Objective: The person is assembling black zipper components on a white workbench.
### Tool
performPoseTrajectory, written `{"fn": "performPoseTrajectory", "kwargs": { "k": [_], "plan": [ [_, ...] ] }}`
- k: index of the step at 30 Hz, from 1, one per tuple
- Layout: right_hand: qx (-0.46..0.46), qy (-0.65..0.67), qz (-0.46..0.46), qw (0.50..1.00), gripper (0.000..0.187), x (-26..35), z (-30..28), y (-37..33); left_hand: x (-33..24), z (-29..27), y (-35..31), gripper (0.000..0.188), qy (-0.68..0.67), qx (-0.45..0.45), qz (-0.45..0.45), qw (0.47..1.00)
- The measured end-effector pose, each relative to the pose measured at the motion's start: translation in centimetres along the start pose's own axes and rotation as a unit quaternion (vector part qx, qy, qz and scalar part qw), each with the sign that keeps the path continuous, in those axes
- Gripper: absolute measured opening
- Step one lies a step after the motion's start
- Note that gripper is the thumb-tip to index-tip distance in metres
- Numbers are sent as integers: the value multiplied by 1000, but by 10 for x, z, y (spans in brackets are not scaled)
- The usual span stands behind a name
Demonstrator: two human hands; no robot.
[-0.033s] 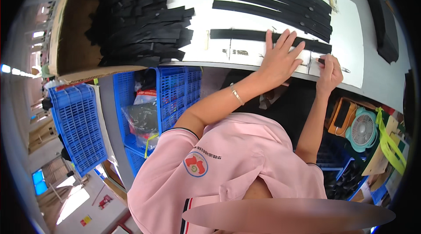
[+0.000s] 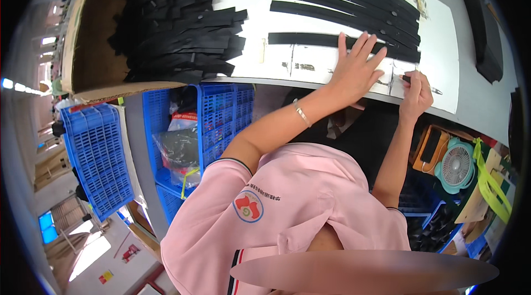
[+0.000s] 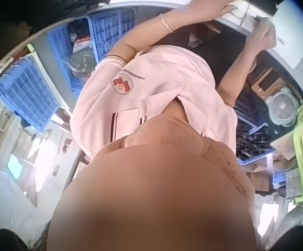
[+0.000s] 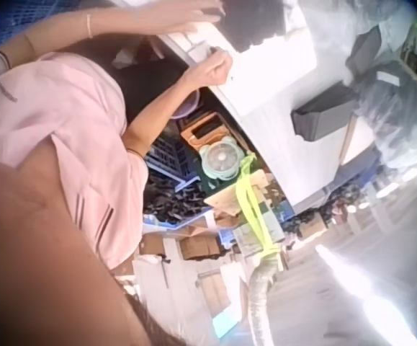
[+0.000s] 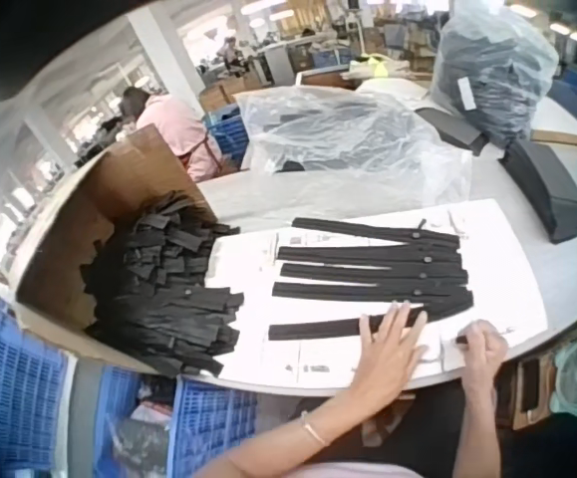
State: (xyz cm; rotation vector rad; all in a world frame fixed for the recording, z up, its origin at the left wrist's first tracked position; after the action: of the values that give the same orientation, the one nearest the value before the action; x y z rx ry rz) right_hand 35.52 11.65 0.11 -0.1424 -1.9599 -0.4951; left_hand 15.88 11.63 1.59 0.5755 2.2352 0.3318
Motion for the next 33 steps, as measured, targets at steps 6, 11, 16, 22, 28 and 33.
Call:
{"fn": "performPoseTrajectory", "kwargs": {
  "k": [6,11,16,22,28,33],
  "plan": [
    [15,0,-2,1000,25,0,8,2,41,-6,42,46,-45,-7,-3,999],
    [15,-14,-14,1000,26,0,6,4,47,-67,-16,38,-51,-57,-50,996],
    [11,-34,-15,999,25,3,7,4,85,-179,-98,40,158,-178,-140,961],
    [28,-44,2,999,25,-2,6,5,141,-251,-136,60,305,-273,-265,873],
    [26,-42,5,999,23,-3,8,5,163,-233,-114,73,280,-315,-299,856],
    [26,-46,-4,999,24,1,12,5,162,-225,-97,69,285,-310,-300,856]
  ]
}}
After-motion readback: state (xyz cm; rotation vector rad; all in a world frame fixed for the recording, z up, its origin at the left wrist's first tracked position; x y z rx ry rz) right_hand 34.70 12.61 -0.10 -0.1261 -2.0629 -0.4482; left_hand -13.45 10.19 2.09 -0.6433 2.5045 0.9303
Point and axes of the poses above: each hand's wrist, its own y-axis towards the middle knuckle, its own z-axis out of the palm, x = y × z, the point moved 3 cm from there along y, towards the middle knuckle, and after that the axes turned 12 degrees about -y, right-handed, at the moved point
